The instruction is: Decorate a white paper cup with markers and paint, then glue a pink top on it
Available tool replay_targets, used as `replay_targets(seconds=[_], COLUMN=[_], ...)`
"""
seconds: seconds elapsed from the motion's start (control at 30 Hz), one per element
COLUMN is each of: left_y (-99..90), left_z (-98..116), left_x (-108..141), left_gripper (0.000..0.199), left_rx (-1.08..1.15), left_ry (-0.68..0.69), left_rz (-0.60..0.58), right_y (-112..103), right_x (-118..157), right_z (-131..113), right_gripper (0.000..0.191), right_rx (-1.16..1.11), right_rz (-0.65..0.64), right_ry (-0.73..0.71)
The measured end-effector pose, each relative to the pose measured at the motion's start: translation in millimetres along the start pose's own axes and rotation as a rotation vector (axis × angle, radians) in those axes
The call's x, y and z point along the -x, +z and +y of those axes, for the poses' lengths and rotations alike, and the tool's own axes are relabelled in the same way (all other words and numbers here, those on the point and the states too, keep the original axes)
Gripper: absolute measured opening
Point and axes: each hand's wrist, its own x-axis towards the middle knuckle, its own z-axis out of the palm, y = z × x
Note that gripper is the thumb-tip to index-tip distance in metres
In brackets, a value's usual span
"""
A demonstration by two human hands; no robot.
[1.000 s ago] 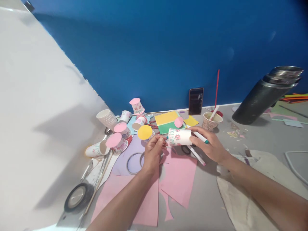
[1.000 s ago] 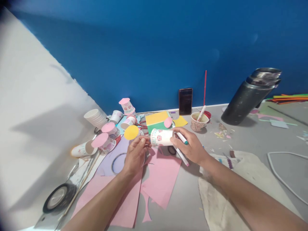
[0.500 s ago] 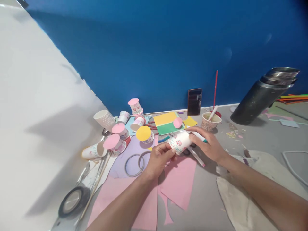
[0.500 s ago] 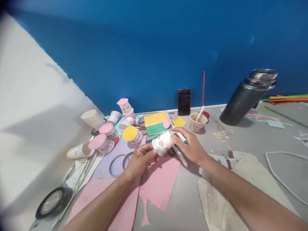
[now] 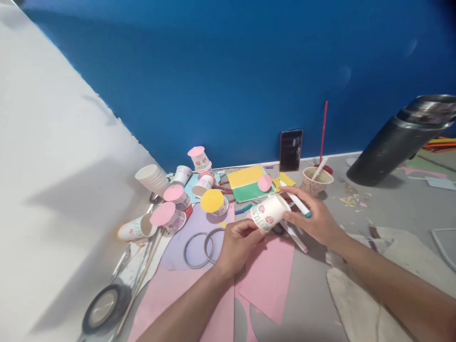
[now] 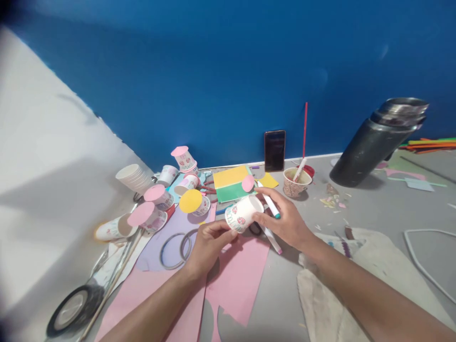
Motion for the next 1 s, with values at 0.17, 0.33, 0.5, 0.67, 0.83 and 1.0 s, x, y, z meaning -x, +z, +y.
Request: replay_targets(seconds=[0.17,0.33,0.5,0.67,0.83,1.0], left_y=[0.2,-12.3,-18.2,-16.2,-16.5,-18.2], left_z=[0,2,3,7,7,7], left_x=[2,-6,-10,-7,-5,-3], left_gripper=[0.03,0.052,0.065,0.072,0.081,0.094], left_rx=[-0.015,0.023,0.075,-0.006,-0.122,-0.475], left_ry=[0.03,0.111,0.093,0.117,0.108,0.275], left_rz=[-0.084,0.018,-0.086,-0.137,-0.114,-0.056], right_y=[-2,-7,-8,-8,-9,3], right_x=[3,2,1,-1,0,5], right_z=[-1,-1,2,-2,-9,-4], right_gripper=[0.047,0.051,0.053,0.053,0.053,0.055], right_rx=[-0.008,-0.05,-0.042,-0.054,0.035,0.231], right_rz=[0.01,0.013,-0.029,-0.083,-0.109,-0.131], right_ry=[0.021,0.044,0.016,0.003,-0.045,-0.208])
